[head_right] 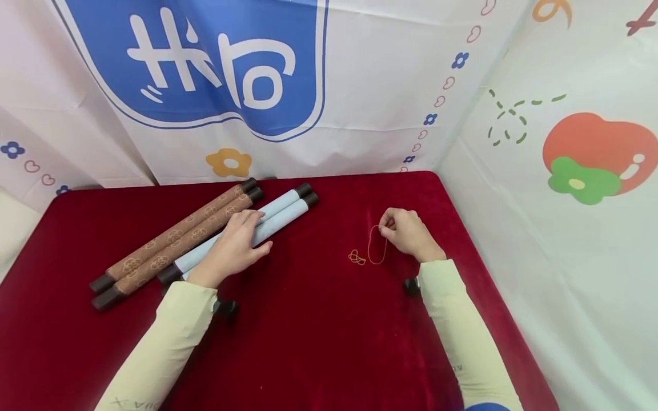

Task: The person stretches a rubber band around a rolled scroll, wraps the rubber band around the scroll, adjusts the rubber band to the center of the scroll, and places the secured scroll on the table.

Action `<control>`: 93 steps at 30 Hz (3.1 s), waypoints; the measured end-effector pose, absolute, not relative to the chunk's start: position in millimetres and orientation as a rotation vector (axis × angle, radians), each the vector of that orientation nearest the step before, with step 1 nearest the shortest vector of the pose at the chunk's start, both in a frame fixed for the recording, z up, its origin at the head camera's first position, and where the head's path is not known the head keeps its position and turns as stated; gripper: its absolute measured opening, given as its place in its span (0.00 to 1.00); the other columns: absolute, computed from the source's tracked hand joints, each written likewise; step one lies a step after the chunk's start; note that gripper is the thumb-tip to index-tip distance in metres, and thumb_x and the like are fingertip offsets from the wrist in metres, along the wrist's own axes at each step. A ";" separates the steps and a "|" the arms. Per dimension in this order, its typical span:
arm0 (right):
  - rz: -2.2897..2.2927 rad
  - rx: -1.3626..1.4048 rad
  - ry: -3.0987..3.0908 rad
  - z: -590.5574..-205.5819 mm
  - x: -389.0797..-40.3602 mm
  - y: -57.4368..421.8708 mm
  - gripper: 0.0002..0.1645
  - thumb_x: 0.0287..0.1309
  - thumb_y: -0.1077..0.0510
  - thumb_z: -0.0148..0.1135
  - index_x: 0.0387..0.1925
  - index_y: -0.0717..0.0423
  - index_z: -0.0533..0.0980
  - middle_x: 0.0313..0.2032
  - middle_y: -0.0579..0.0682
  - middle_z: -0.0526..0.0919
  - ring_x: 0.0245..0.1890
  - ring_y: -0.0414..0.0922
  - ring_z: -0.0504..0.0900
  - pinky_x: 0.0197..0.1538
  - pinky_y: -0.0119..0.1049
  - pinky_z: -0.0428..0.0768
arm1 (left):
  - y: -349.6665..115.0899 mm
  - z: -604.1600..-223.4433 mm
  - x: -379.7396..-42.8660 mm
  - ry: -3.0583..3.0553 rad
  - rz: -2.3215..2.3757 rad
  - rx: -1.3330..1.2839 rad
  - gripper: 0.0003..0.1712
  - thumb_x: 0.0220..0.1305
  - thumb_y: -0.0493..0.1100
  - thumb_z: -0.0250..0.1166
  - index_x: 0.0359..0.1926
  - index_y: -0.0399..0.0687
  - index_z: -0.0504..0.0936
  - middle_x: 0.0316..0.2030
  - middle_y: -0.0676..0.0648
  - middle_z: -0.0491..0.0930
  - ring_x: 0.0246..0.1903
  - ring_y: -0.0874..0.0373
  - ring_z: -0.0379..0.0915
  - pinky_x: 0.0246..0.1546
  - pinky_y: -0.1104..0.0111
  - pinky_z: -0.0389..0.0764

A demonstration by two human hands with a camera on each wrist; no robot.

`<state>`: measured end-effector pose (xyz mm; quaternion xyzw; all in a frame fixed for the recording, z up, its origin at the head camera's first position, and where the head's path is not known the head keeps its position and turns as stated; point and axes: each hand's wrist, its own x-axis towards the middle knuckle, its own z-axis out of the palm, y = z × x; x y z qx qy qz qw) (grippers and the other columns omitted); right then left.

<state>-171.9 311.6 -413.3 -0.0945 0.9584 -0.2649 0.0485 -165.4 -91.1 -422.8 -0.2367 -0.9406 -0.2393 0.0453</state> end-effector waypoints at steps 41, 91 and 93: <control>-0.971 -0.320 2.935 -361.5 -215.0 244.6 0.08 0.70 0.59 0.64 0.41 0.62 0.83 0.38 0.58 0.89 0.40 0.51 0.88 0.46 0.46 0.87 | -69.8 -458.1 -227.3 -3.033 -0.372 -0.481 0.45 0.62 0.70 0.71 0.59 0.33 0.78 0.53 0.34 0.83 0.56 0.38 0.77 0.50 0.42 0.83; -0.809 -0.648 2.793 -337.3 -198.0 176.5 0.06 0.67 0.61 0.70 0.44 0.58 0.85 0.38 0.53 0.89 0.35 0.47 0.86 0.41 0.37 0.88 | -82.1 -421.8 -115.0 -2.852 -0.508 -0.587 0.48 0.55 0.69 0.77 0.64 0.40 0.78 0.41 0.42 0.86 0.32 0.51 0.81 0.26 0.56 0.83; -0.820 -0.644 2.804 -337.5 -195.5 174.2 0.06 0.67 0.61 0.70 0.43 0.58 0.85 0.38 0.54 0.89 0.35 0.47 0.86 0.41 0.38 0.88 | -83.1 -421.0 -115.2 -2.861 -0.518 -0.561 0.48 0.55 0.69 0.77 0.64 0.39 0.78 0.40 0.42 0.86 0.32 0.51 0.81 0.25 0.56 0.82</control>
